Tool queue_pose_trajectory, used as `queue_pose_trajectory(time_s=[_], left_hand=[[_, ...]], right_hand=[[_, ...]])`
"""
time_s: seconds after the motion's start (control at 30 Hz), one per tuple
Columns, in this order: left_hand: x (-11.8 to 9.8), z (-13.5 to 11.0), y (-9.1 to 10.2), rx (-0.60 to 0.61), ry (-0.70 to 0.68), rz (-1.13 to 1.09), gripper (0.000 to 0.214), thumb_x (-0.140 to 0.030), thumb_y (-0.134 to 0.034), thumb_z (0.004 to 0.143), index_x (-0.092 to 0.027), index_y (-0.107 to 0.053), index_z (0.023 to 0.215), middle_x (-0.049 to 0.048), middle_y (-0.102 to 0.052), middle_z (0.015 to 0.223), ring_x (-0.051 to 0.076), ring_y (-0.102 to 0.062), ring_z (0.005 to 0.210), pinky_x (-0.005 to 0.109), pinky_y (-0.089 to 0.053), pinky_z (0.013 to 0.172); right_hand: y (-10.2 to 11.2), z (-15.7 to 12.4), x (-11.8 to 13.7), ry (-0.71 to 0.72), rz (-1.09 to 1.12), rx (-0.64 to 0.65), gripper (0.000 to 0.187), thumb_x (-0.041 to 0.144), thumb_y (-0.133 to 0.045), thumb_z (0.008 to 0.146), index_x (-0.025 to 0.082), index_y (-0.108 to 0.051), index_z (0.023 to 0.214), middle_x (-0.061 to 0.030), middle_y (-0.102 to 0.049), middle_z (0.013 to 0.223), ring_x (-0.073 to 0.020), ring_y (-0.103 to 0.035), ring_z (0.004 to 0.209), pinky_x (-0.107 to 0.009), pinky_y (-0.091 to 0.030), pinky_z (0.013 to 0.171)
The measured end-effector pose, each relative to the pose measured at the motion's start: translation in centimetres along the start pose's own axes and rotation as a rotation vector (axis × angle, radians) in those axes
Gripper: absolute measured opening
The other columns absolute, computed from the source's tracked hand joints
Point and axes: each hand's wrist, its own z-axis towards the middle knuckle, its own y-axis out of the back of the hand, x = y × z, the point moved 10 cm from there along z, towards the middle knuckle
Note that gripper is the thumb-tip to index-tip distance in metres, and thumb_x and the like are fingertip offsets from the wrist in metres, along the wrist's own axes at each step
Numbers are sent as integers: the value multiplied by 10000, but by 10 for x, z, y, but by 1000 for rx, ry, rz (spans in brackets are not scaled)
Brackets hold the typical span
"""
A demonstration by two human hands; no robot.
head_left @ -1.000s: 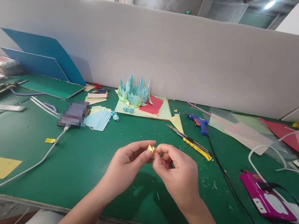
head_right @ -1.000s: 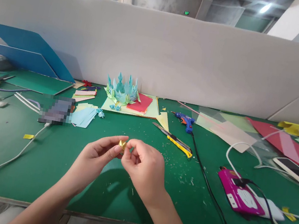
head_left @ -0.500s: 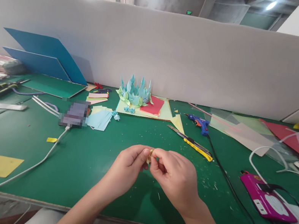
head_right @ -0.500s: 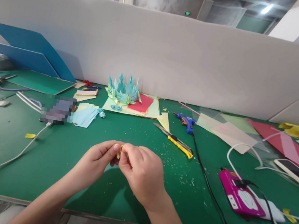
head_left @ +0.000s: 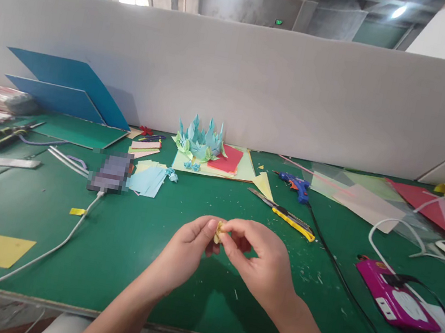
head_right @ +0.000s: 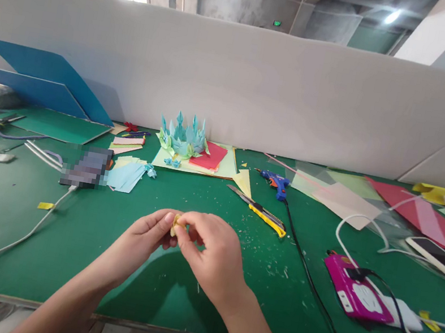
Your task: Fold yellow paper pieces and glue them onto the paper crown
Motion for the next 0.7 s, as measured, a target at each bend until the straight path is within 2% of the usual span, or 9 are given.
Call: queue_pose_trajectory(time_s=[0.03, 0.1, 0.17, 0.37, 0.5, 0.57, 0.7], left_hand=[[-1, -1, 1, -11, 11, -62, 347, -501, -580, 796, -165, -669, 790, 6, -566, 686, 135, -488, 658, 250, -409, 637], [-2, -2, 5, -33, 28, -138, 378, -503, -629, 763, -166, -698, 919, 32, -617, 769, 154, -527, 722, 259, -425, 671], [-4, -3, 7, -36, 36, -163, 392, -491, -654, 751, -170, -700, 971, 46, -645, 811, 165, -547, 753, 269, -437, 703], [-9, -4, 13, -45, 25, -165, 322, -442, -689, 739, -194, -702, 945, 35, -675, 835, 145, -547, 721, 251, -449, 677], [-6, -3, 17, -59, 51, -193, 313, -429, -681, 752, -201, -712, 964, 42, -694, 890, 163, -585, 810, 251, -463, 723], [0, -3, 22, -89, 83, -272, 358, -430, -669, 768, -214, -693, 1053, 49, -708, 950, 166, -605, 843, 263, -474, 766], [10, -3, 42, -232, 123, -356, 395, -385, -687, 766, -191, -663, 1109, 86, -719, 1013, 185, -651, 861, 302, -504, 793]], right_hand=[[3, 0, -5, -43, 79, -25, 94, 272, -566, 882, 208, -596, 944, 35, -573, 626, -112, -517, 543, -215, -440, 532], [5, 0, -9, -84, 159, -55, 304, 340, -624, 848, 216, -557, 1117, 26, -586, 695, -123, -531, 573, -235, -489, 560], [3, -1, -9, -86, 165, -52, 357, 341, -644, 838, 239, -548, 1167, 7, -605, 758, -137, -554, 619, -260, -513, 590], [-4, -2, -1, -58, 116, -34, 305, 205, -618, 849, 261, -594, 1148, -39, -605, 899, -169, -594, 785, -294, -527, 674], [-10, 8, -5, -92, 160, -16, 265, 181, -632, 816, 246, -626, 1073, -38, -600, 905, -168, -597, 804, -288, -529, 686], [-15, 16, -10, -109, 215, 1, 211, 176, -633, 803, 233, -630, 1006, -36, -620, 897, -166, -603, 801, -288, -531, 697], [-30, 32, -31, -162, 302, 12, 155, 180, -628, 790, 222, -629, 939, -25, -661, 877, -158, -613, 787, -286, -529, 709]])
